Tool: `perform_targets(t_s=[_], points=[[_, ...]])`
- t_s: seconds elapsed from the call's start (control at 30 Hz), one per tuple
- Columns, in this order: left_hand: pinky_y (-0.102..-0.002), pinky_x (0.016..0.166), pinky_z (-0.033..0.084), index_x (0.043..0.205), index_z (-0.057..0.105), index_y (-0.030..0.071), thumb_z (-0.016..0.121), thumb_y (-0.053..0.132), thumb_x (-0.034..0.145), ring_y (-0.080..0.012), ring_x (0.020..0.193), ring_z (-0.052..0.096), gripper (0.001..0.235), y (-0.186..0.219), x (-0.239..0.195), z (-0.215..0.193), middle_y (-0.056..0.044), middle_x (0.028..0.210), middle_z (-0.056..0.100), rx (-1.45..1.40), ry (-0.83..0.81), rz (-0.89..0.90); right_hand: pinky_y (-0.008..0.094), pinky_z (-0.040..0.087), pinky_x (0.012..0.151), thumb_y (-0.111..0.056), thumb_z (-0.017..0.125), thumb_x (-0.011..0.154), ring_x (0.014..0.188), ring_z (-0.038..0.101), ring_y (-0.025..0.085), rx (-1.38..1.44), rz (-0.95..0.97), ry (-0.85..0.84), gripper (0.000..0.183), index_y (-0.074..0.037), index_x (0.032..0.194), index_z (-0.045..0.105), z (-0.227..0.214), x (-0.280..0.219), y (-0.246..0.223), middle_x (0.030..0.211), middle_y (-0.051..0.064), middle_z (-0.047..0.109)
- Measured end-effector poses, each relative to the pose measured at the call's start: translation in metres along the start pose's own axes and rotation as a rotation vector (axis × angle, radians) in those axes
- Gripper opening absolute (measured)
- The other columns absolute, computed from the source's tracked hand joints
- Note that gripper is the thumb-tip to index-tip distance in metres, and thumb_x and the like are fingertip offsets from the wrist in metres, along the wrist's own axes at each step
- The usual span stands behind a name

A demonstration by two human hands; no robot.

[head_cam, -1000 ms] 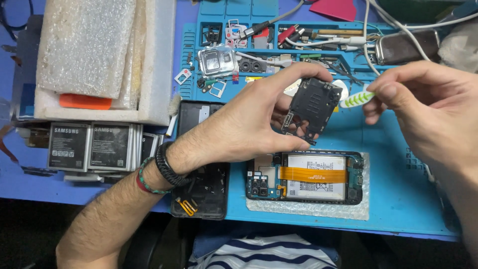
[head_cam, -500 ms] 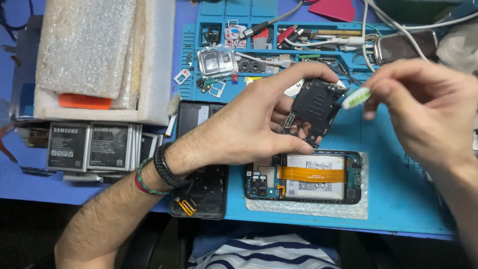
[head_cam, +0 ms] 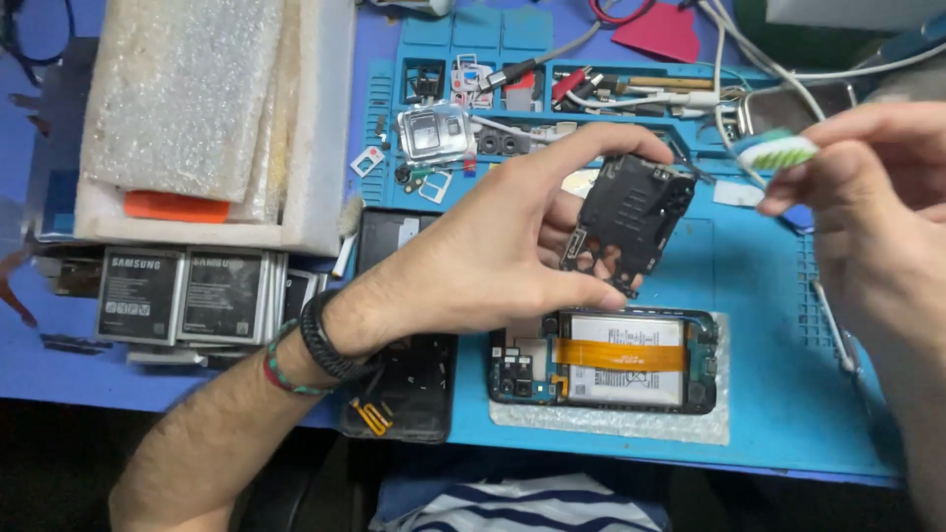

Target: The person cleans a small black plastic phone component using a toothbrush and a spray bottle. They scrub the component thoroughly, then set it down and pick up another similar component to continue cleaning.

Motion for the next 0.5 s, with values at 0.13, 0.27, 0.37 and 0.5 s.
perform_targets(t_s=[0.13, 0.27, 0.37, 0.5], points=[[-0.022, 0.081, 0.073, 0.141, 0.046, 0.024, 0.091, -0.002, 0.083, -0.0098, 0.087, 0.085, 0.078, -0.005, 0.005, -0.005, -0.003, 0.105, 0.082, -0.006, 0.031, 0.054, 0.035, 0.063, 0.088, -0.003, 0.057, 0.121, 0.087, 0.069, 0.029, 0.209, -0.001, -0.072, 0.018, 0.011, 0.131, 0.056, 0.025, 0.005, -0.008, 0.106, 0.024, 0.063], [-0.022, 0.08, 0.072, 0.141, 0.047, 0.024, 0.09, -0.005, 0.081, -0.01, 0.088, 0.085, 0.079, -0.007, 0.005, -0.004, -0.002, 0.109, 0.081, -0.014, 0.033, 0.04, 0.033, 0.061, 0.082, 0.002, 0.062, 0.114, 0.08, 0.07, 0.028, 0.178, 0.018, -0.091, 0.012, 0.013, 0.118, 0.061, 0.039, 0.001, -0.024, 0.102, 0.024, 0.067], [-0.021, 0.077, 0.072, 0.141, 0.047, 0.025, 0.09, -0.003, 0.082, -0.0103, 0.087, 0.086, 0.079, -0.004, 0.006, 0.0, -0.002, 0.104, 0.082, 0.004, 0.018, 0.017, 0.032, 0.06, 0.083, 0.001, 0.062, 0.117, 0.081, 0.07, 0.027, 0.151, 0.016, -0.064, 0.012, 0.013, 0.119, 0.061, 0.03, 0.0, -0.02, 0.102, 0.023, 0.067], [-0.021, 0.079, 0.071, 0.142, 0.046, 0.025, 0.09, -0.003, 0.083, -0.0122, 0.092, 0.087, 0.078, -0.008, 0.005, 0.003, -0.004, 0.108, 0.082, -0.012, 0.015, 0.025, 0.032, 0.063, 0.08, 0.007, 0.064, 0.111, 0.078, 0.072, 0.028, 0.149, 0.011, -0.107, 0.01, 0.016, 0.114, 0.064, 0.039, 0.002, -0.029, 0.102, 0.025, 0.07]])
Point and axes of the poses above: each hand's wrist, its own x-axis towards the middle knuckle, its own z-axis out of the palm, y = z × x, the point moved 9 cm from there along x, towards the middle knuckle
